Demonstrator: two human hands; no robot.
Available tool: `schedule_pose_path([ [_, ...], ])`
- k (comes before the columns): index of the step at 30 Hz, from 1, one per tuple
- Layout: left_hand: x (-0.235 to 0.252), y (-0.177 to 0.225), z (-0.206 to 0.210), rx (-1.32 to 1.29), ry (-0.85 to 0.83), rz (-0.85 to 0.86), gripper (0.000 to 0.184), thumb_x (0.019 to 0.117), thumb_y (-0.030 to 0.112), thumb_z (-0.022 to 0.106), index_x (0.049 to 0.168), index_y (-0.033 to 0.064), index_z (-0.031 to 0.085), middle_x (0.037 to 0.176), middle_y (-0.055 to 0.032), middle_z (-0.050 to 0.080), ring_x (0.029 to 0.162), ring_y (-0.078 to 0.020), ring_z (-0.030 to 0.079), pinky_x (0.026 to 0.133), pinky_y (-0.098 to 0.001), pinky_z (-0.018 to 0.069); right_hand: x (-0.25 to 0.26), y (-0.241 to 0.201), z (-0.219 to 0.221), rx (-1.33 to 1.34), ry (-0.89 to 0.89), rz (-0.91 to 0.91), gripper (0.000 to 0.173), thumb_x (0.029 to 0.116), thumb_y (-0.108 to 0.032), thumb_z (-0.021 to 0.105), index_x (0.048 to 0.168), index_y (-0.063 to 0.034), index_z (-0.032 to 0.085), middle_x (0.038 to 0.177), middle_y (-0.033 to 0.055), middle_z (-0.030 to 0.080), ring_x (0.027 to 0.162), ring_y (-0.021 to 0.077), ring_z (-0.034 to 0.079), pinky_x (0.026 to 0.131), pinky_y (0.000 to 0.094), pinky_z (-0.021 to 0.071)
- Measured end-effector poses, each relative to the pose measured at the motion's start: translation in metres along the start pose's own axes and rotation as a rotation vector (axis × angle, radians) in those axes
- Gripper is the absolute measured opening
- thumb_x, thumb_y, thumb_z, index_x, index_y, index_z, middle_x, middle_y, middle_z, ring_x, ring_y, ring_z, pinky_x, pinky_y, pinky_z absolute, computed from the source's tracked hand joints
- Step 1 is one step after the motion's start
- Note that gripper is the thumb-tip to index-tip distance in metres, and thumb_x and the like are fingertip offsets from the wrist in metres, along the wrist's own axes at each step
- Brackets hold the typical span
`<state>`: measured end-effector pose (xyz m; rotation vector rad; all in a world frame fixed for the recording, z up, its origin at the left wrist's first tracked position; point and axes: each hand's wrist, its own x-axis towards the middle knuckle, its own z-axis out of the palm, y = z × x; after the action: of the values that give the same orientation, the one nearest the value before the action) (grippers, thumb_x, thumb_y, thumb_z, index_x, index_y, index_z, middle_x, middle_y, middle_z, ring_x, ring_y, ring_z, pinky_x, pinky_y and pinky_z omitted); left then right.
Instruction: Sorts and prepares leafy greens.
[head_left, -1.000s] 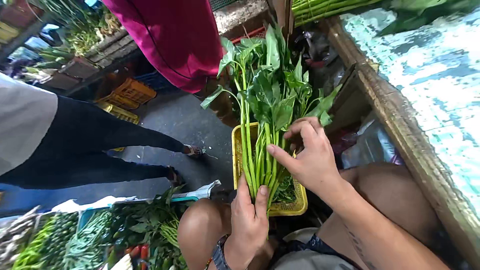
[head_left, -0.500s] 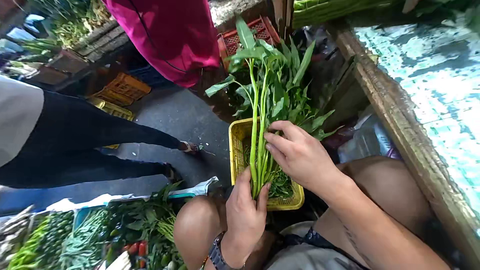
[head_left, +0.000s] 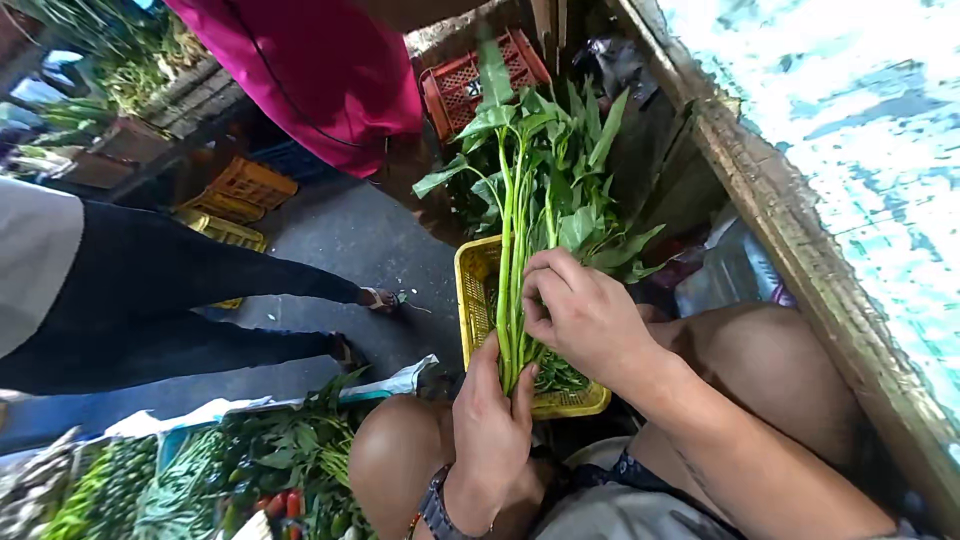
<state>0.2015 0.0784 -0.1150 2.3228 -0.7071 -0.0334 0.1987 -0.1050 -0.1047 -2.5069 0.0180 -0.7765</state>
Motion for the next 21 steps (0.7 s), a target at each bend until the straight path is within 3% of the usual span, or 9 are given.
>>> schedule_pose_path([
  [2, 0.003, 0.001, -0.001, -0.069, -0.003, -0.049, 0.054, 0.0971, 0.028, 0.069, 0.141, 0.0004, 0.052, 0.116, -0.0073, 0.069, 0.093, -0.0079, 0.069, 0.082, -0.0282, 0.0606, -0.002, -0.006, -0.010, 0.251, 0.013, -0.048, 0.011, 0.0958, -0.018, 0.066, 0.091, -0.0086, 0.070, 0.113, 0.0063, 0.067, 0.077, 0.0114, 0.065, 0.062, 0.0263, 0.0572],
  [4, 0.005, 0.001, -0.005, -0.109, 0.008, -0.089, 0.056, 0.0969, 0.028, 0.069, 0.142, -0.0008, 0.051, 0.121, -0.0090, 0.068, 0.101, -0.0088, 0.068, 0.089, -0.0299, 0.0598, -0.002, -0.017, -0.031, 0.649, -0.048, -0.104, 0.013, 0.0996, -0.018, 0.064, 0.099, -0.0069, 0.070, 0.113, 0.0045, 0.067, 0.081, 0.0044, 0.064, 0.067, 0.0198, 0.0569],
  [7, 0.004, -0.001, -0.010, -0.159, 0.013, -0.160, 0.064, 0.0973, 0.033, 0.070, 0.147, 0.0003, 0.047, 0.128, -0.0107, 0.066, 0.110, -0.0114, 0.068, 0.097, -0.0335, 0.0582, 0.000, -0.021, -0.062, 1.213, -0.214, -0.222, 0.017, 0.1036, -0.017, 0.061, 0.102, -0.0007, 0.066, 0.104, 0.0082, 0.070, 0.087, 0.0065, 0.066, 0.076, 0.0206, 0.0566],
  [9, 0.006, -0.001, -0.014, -0.137, 0.011, -0.211, 0.066, 0.0967, 0.035, 0.071, 0.148, 0.0012, 0.046, 0.128, -0.0106, 0.067, 0.111, -0.0118, 0.067, 0.098, -0.0341, 0.0578, -0.001, -0.009, -0.072, 1.330, -0.340, -0.144, 0.019, 0.1049, -0.020, 0.061, 0.107, -0.0020, 0.066, 0.096, 0.0046, 0.072, 0.082, 0.0047, 0.067, 0.072, 0.0190, 0.0575],
  [12, 0.006, -0.006, -0.014, -0.121, 0.039, -0.182, 0.061, 0.0976, 0.033, 0.069, 0.145, 0.0015, 0.049, 0.128, -0.0097, 0.066, 0.108, -0.0111, 0.068, 0.094, -0.0324, 0.0592, -0.001, 0.016, -0.069, 0.975, -0.550, 0.118, 0.023, 0.1042, -0.034, 0.061, 0.114, -0.0151, 0.070, 0.099, -0.0054, 0.072, 0.071, -0.0003, 0.064, 0.059, 0.0160, 0.0551],
  [14, 0.004, -0.010, -0.013, -0.111, 0.061, -0.147, 0.059, 0.0978, 0.031, 0.069, 0.145, 0.0022, 0.049, 0.128, -0.0099, 0.066, 0.107, -0.0114, 0.069, 0.092, -0.0326, 0.0601, -0.001, 0.021, -0.054, 0.652, -0.505, 0.199, 0.026, 0.1021, -0.042, 0.062, 0.118, -0.0239, 0.072, 0.118, -0.0112, 0.070, 0.078, -0.0027, 0.065, 0.066, 0.0171, 0.0571],
  [17, 0.003, -0.012, -0.012, -0.071, 0.073, -0.093, 0.057, 0.0984, 0.031, 0.068, 0.145, 0.0028, 0.050, 0.128, -0.0099, 0.066, 0.108, -0.0117, 0.068, 0.092, -0.0329, 0.0604, 0.000, 0.014, -0.027, 0.472, -0.206, 0.100, 0.020, 0.1034, -0.031, 0.061, 0.112, -0.0186, 0.074, 0.124, -0.0058, 0.068, 0.084, -0.0002, 0.066, 0.069, 0.0188, 0.0587],
  [18, 0.002, -0.012, -0.012, -0.048, 0.075, -0.077, 0.057, 0.0982, 0.031, 0.068, 0.144, 0.0024, 0.051, 0.127, -0.0100, 0.066, 0.107, -0.0116, 0.069, 0.091, -0.0326, 0.0604, 0.000, 0.012, -0.023, 0.419, -0.175, 0.027, 0.021, 0.1045, -0.028, 0.059, 0.115, -0.0173, 0.075, 0.132, -0.0032, 0.065, 0.090, 0.0032, 0.068, 0.074, 0.0228, 0.0600],
  [21, 0.002, -0.010, -0.010, -0.003, 0.080, -0.036, 0.056, 0.0976, 0.033, 0.068, 0.141, 0.0013, 0.054, 0.122, -0.0101, 0.067, 0.102, -0.0115, 0.069, 0.088, -0.0313, 0.0607, 0.001, 0.011, -0.017, 0.201, -0.260, -0.117, 0.035, 0.1090, -0.031, 0.049, 0.139, -0.0225, 0.064, 0.159, -0.0022, 0.047, 0.112, 0.0162, 0.068, 0.090, 0.0368, 0.0586],
])
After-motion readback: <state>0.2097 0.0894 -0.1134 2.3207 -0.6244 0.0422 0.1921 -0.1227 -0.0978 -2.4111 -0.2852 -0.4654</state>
